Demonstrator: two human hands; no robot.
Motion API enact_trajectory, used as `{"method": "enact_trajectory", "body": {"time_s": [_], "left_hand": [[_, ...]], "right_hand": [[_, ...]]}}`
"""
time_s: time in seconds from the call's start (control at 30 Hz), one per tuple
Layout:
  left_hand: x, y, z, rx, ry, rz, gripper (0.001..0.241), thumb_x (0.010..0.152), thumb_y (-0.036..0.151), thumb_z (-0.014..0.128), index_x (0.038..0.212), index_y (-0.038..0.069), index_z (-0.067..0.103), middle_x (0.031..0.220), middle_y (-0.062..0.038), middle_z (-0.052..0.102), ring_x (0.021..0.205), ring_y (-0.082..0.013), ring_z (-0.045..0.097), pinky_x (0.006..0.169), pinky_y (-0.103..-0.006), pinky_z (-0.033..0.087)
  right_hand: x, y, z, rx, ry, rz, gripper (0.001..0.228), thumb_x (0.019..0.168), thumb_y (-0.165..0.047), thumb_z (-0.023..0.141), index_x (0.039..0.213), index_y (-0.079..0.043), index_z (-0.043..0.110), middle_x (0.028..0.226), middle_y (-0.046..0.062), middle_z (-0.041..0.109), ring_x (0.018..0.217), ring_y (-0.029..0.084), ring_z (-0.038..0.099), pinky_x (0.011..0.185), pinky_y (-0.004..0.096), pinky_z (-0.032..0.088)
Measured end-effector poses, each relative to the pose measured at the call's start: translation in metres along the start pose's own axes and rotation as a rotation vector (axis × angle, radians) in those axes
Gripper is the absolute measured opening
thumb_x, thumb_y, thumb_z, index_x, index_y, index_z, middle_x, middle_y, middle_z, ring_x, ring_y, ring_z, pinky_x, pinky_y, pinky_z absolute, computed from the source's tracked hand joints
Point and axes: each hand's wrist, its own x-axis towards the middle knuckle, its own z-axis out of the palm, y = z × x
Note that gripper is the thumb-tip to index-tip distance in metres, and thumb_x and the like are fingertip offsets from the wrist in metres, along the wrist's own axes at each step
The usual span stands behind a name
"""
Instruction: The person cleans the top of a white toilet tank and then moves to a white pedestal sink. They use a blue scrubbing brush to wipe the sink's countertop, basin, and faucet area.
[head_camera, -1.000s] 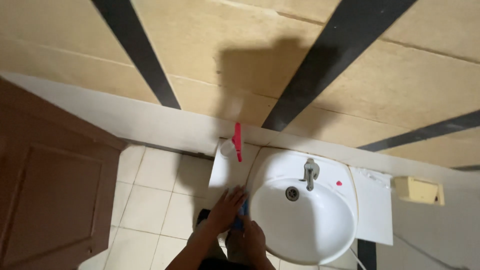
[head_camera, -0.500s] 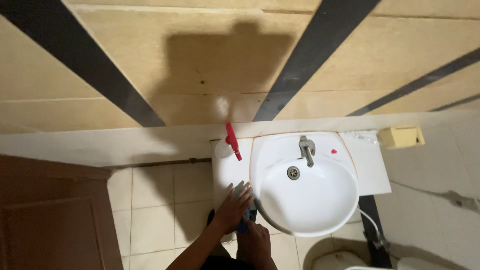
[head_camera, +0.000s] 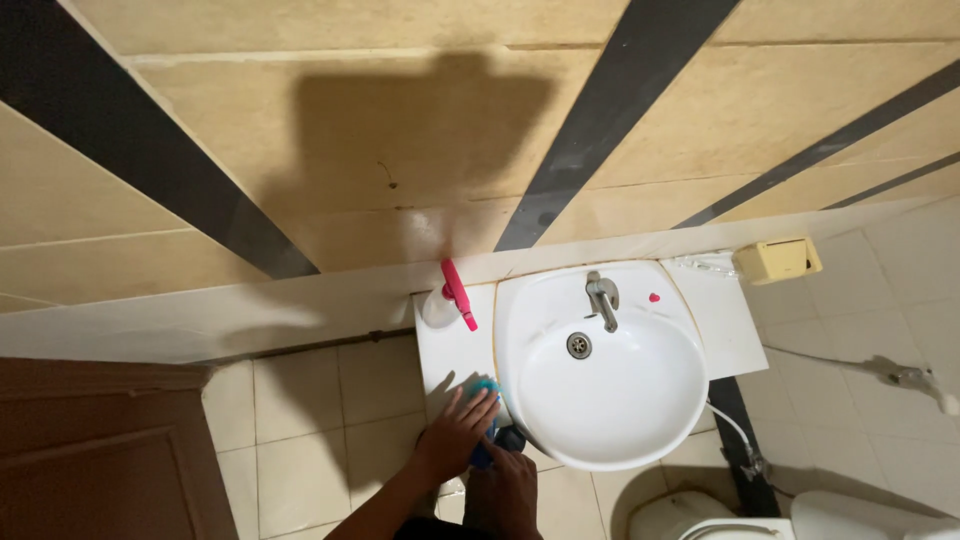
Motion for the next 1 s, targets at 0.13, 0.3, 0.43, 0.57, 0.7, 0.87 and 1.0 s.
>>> {"method": "enact_trajectory", "body": {"time_s": [0.13, 0.3, 0.43, 0.57, 0.7, 0.87, 1.0], "left_hand": [[-0.006, -0.003, -0.005, -0.073, -0.108, -0.024, 0.066, 0.090, 0.017, 0.059, 0.152, 0.001, 0.044, 0.162, -0.016, 0.041, 0.149, -0.0337, 0.037, 0.119, -0.0605, 0.025], [-0.001, 0.002, -0.018, -0.134, -0.094, -0.015, 0.074, 0.087, 0.023, 0.063, 0.152, -0.002, 0.039, 0.161, -0.017, 0.036, 0.148, -0.0358, 0.033, 0.117, -0.0618, 0.025], [0.000, 0.000, -0.016, -0.205, -0.224, -0.080, 0.082, 0.079, 0.020, 0.065, 0.153, 0.000, 0.036, 0.161, -0.015, 0.034, 0.148, -0.0333, 0.032, 0.118, -0.0609, 0.024], [0.001, -0.009, -0.006, -0.095, -0.047, -0.029, 0.069, 0.087, 0.014, 0.063, 0.153, 0.005, 0.045, 0.162, -0.011, 0.043, 0.148, -0.0286, 0.039, 0.117, -0.0605, 0.029], [0.013, -0.018, -0.015, -0.070, -0.005, -0.025, 0.065, 0.088, 0.014, 0.061, 0.151, 0.006, 0.048, 0.161, -0.011, 0.045, 0.148, -0.0275, 0.041, 0.117, -0.0590, 0.031], [0.031, -0.031, -0.022, -0.065, 0.055, -0.030, 0.061, 0.092, 0.019, 0.061, 0.151, 0.008, 0.048, 0.162, -0.009, 0.043, 0.148, -0.0261, 0.040, 0.116, -0.0591, 0.031], [0.040, -0.042, -0.018, -0.014, 0.004, -0.068, 0.068, 0.089, 0.020, 0.061, 0.153, 0.007, 0.044, 0.164, -0.010, 0.037, 0.150, -0.0272, 0.035, 0.117, -0.0599, 0.028]], "right_hand": [[0.002, -0.002, 0.003, 0.038, 0.038, 0.028, 0.057, 0.064, -0.022, 0.085, 0.118, -0.009, 0.075, 0.094, 0.009, 0.076, 0.084, 0.028, 0.069, 0.084, 0.042, 0.050], [-0.002, -0.004, 0.001, 0.052, 0.022, 0.008, 0.052, 0.064, -0.019, 0.084, 0.113, -0.005, 0.072, 0.091, 0.009, 0.076, 0.088, 0.029, 0.069, 0.085, 0.043, 0.049], [0.001, -0.011, -0.005, 0.033, 0.048, 0.007, 0.050, 0.067, -0.015, 0.081, 0.116, -0.007, 0.072, 0.091, 0.008, 0.076, 0.087, 0.029, 0.068, 0.086, 0.043, 0.049], [0.006, -0.007, -0.003, 0.004, 0.051, 0.018, 0.049, 0.068, -0.015, 0.081, 0.117, -0.009, 0.073, 0.090, 0.006, 0.075, 0.091, 0.029, 0.066, 0.088, 0.043, 0.047], [0.021, -0.011, -0.013, 0.005, 0.053, -0.004, 0.056, 0.067, -0.017, 0.083, 0.121, -0.010, 0.071, 0.093, 0.008, 0.074, 0.098, 0.031, 0.065, 0.094, 0.046, 0.044], [0.044, 0.006, 0.000, -0.034, 0.150, -0.107, 0.056, 0.070, -0.016, 0.080, 0.125, -0.014, 0.070, 0.106, 0.007, 0.076, 0.106, 0.033, 0.064, 0.099, 0.049, 0.042], [0.059, 0.012, 0.003, -0.030, 0.095, -0.093, 0.052, 0.080, -0.018, 0.075, 0.132, -0.017, 0.068, 0.108, 0.006, 0.075, 0.103, 0.028, 0.066, 0.100, 0.047, 0.040]]}}
